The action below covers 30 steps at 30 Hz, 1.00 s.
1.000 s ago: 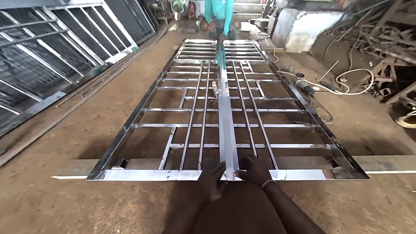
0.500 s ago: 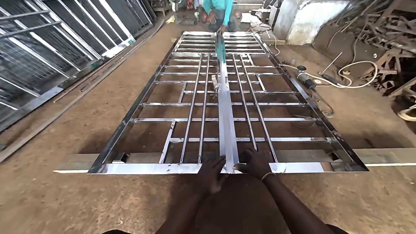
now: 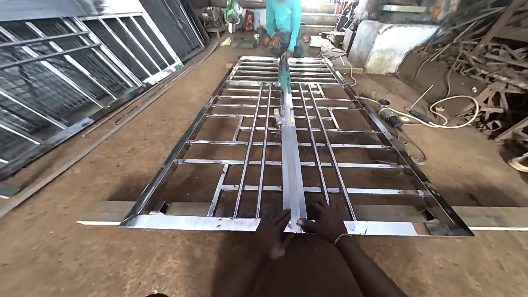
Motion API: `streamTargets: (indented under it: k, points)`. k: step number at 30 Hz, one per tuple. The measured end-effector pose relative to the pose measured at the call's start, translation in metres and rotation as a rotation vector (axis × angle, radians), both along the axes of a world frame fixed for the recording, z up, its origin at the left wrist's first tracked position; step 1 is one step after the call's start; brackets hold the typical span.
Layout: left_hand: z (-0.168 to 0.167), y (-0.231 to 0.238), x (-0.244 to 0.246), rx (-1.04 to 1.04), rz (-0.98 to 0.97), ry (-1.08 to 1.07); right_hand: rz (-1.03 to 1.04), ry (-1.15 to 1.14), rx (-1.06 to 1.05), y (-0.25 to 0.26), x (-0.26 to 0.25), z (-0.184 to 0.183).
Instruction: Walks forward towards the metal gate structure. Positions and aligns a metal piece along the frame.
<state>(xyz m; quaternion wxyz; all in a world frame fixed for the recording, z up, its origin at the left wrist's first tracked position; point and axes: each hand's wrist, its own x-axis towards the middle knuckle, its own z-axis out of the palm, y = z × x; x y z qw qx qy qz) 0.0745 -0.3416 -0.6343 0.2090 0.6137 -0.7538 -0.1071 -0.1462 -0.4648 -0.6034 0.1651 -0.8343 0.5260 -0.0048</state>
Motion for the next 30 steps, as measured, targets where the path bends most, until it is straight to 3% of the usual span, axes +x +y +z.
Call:
streamTargets:
  k: [6,10,15,20,23,30]
  points:
    - [0.014,-0.003,0.002,0.163,0.006,0.11,-0.016,-0.133,-0.327,0.026,0.025,-0.021]
    - [0.03,-0.01,0.007,0.266,0.024,0.309,-0.036,-0.023,-0.144,0.034,0.052,-0.004]
    - [0.032,-0.023,0.015,0.341,0.093,0.609,-0.285,0.183,0.123,0.048,0.097,0.037]
    - [0.041,-0.05,0.03,0.593,0.122,0.818,-0.502,0.302,0.253,0.045,0.128,0.057]
    - [0.04,-0.058,0.046,0.715,0.041,1.02,-0.454,0.413,0.266,0.043,0.137,0.053]
    - [0.063,-0.06,0.055,0.901,0.044,1.034,-0.295,0.477,0.257,0.036,0.131,0.042]
